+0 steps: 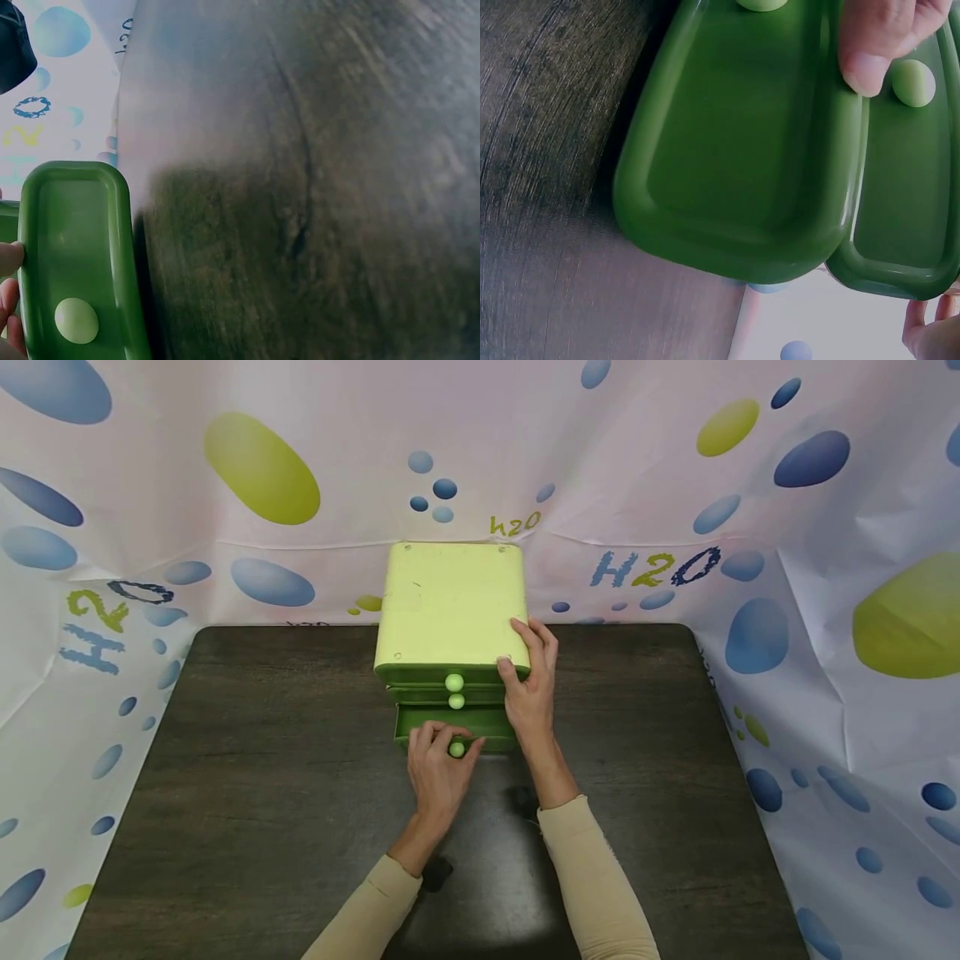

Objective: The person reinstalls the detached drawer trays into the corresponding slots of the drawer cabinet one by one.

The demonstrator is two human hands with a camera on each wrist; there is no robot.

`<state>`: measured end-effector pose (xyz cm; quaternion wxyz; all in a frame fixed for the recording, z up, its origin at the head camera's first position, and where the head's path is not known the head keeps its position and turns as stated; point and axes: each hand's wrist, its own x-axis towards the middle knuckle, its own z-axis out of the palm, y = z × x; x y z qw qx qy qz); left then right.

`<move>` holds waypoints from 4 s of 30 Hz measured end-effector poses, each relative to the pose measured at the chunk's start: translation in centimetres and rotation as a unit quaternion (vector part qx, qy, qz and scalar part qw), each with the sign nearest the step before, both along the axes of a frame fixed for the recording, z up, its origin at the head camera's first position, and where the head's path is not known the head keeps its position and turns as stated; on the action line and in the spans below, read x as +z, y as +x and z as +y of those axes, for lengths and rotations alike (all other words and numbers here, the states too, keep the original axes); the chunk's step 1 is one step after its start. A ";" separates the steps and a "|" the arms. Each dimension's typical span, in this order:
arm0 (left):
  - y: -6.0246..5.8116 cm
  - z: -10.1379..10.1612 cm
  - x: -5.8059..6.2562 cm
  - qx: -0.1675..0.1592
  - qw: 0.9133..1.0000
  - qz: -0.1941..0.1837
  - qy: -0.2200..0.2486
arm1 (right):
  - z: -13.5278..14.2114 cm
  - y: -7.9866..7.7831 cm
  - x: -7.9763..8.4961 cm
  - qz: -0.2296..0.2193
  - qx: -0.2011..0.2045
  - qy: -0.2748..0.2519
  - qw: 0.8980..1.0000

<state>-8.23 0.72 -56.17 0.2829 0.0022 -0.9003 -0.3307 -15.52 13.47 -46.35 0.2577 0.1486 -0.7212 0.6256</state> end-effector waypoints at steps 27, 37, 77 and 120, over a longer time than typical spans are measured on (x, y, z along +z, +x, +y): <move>-0.4 -0.2 -0.1 -0.042 0.998 0.043 0.009 | 0.0 0.0 0.0 -0.004 -0.004 -0.009 1.000; -0.5 -0.2 -0.2 -0.052 0.997 0.049 0.019 | 0.0 0.1 0.0 0.002 0.004 -0.012 1.000; -0.9 -0.2 -0.5 -0.089 0.996 0.022 0.010 | 0.1 0.0 -0.1 0.005 0.007 -0.008 1.000; -1.4 0.1 -0.6 -0.100 0.994 -0.034 -0.009 | 0.2 0.2 -0.1 -0.006 0.002 -0.013 1.000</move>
